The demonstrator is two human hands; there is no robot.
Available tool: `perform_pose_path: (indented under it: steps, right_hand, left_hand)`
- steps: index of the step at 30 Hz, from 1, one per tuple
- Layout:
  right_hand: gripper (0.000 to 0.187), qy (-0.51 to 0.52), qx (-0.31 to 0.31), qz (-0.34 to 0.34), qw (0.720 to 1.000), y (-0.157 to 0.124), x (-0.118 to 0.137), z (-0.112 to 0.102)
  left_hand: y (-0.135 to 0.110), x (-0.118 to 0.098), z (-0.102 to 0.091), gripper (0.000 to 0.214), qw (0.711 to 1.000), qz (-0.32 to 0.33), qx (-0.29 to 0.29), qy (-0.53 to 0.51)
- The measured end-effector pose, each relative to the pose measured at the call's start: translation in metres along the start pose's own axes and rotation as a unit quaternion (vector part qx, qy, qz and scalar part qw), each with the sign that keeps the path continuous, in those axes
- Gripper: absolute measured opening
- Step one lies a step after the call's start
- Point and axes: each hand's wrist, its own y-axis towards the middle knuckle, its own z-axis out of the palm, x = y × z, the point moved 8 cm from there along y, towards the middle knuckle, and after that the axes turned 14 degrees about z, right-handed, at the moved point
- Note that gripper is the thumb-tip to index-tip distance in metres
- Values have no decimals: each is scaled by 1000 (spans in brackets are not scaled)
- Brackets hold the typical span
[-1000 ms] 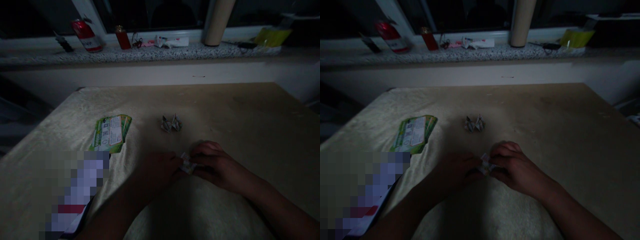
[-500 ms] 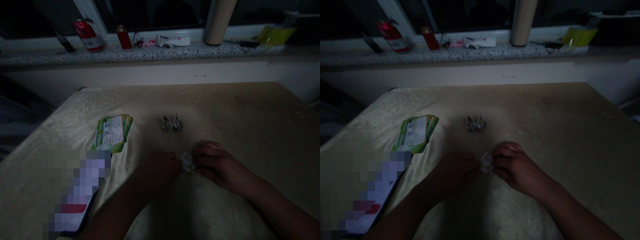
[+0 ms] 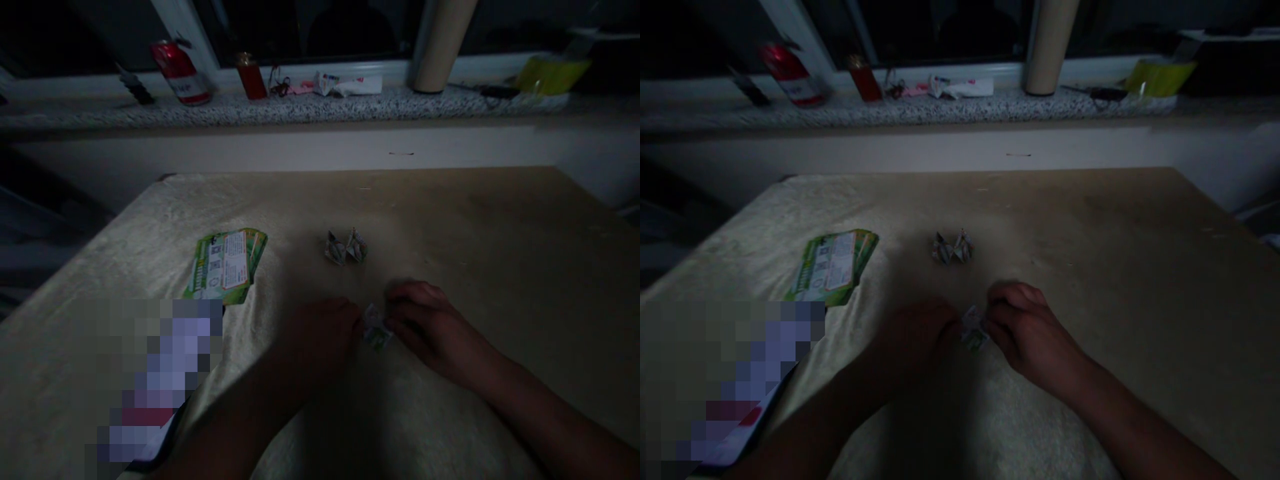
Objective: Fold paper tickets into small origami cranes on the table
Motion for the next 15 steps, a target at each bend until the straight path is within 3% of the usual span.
perform_pose_path:
  steps: [5, 15]
  right_hand:
    - [18, -32, -54, 58, 996, 0, -3, 6]
    - [19, -74, -73, 80, 991, 3, -2, 10]
  left_hand:
    - [2, -5, 5, 24, 998, -26, -4, 63]
    - [9, -14, 1, 25, 989, -55, -38, 135]
